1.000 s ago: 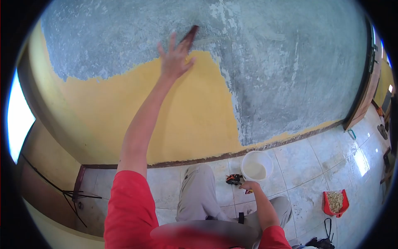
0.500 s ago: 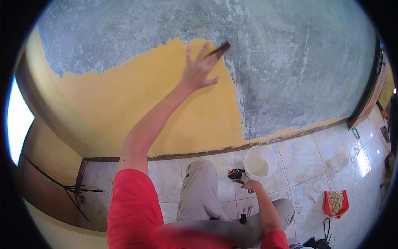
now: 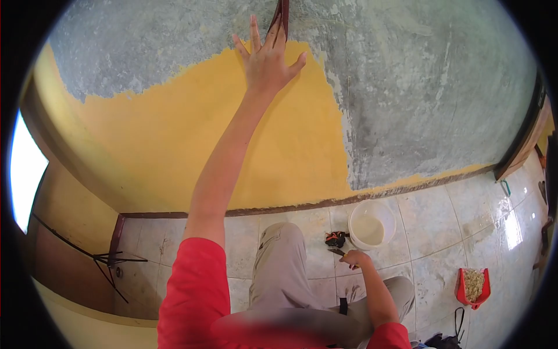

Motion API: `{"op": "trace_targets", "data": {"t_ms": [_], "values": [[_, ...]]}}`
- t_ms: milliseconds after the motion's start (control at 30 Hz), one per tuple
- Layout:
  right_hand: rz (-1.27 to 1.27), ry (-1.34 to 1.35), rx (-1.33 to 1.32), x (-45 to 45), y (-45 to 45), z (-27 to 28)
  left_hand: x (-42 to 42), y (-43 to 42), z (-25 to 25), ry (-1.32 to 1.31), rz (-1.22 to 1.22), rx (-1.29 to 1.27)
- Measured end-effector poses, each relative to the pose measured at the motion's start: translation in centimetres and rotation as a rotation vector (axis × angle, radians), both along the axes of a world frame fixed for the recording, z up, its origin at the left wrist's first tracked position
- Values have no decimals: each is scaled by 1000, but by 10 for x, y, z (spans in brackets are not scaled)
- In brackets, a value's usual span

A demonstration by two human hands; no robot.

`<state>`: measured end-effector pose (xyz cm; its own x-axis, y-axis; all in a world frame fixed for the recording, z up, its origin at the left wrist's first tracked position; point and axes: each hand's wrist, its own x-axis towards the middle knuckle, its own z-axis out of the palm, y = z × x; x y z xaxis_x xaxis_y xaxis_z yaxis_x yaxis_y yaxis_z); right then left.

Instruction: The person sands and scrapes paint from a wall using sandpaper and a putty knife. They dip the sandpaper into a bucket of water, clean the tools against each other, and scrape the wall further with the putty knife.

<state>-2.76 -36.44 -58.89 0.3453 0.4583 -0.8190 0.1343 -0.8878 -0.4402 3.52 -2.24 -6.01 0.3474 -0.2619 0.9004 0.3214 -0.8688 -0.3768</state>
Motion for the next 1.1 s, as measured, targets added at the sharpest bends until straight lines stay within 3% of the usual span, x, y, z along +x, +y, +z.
{"op": "trace_targets", "data": {"t_ms": [167, 233, 300, 367, 433, 500, 567, 667, 767, 800, 1000, 1100], "values": [[7, -13, 3, -2, 3, 12, 22, -24, -35, 14, -67, -39], [6, 4, -15, 1, 5, 9, 22, -39, -46, 196, -22, 72], [-2, 22, -16, 0, 7, 4, 26, -39, -29, 148, 44, 110], [7, 0, -14, 0, 7, 8, 40, -42, -7, -147, -29, -90], [22, -10, -12, -4, 8, 13, 44, -60, -30, -140, -146, -148], [2, -9, 35, -4, 9, 16, 41, -69, -76, 382, -229, 21], [-8, 4, 56, -4, 11, 16, 38, -56, -81, 405, -283, 20], [-42, -11, 51, 2, 7, 17, 38, -44, -45, 29, -172, -67], [-30, -32, 75, -1, 6, 21, 31, -68, -28, 58, -115, -161], [-26, -23, 63, -1, 7, 18, 26, -77, -27, 225, -48, -169], [-2, -11, 47, 2, 10, 16, 23, -62, -106, 314, -99, 15], [9, -14, 33, 2, 11, 23, 18, -47, -99, 295, -79, -5]]}}
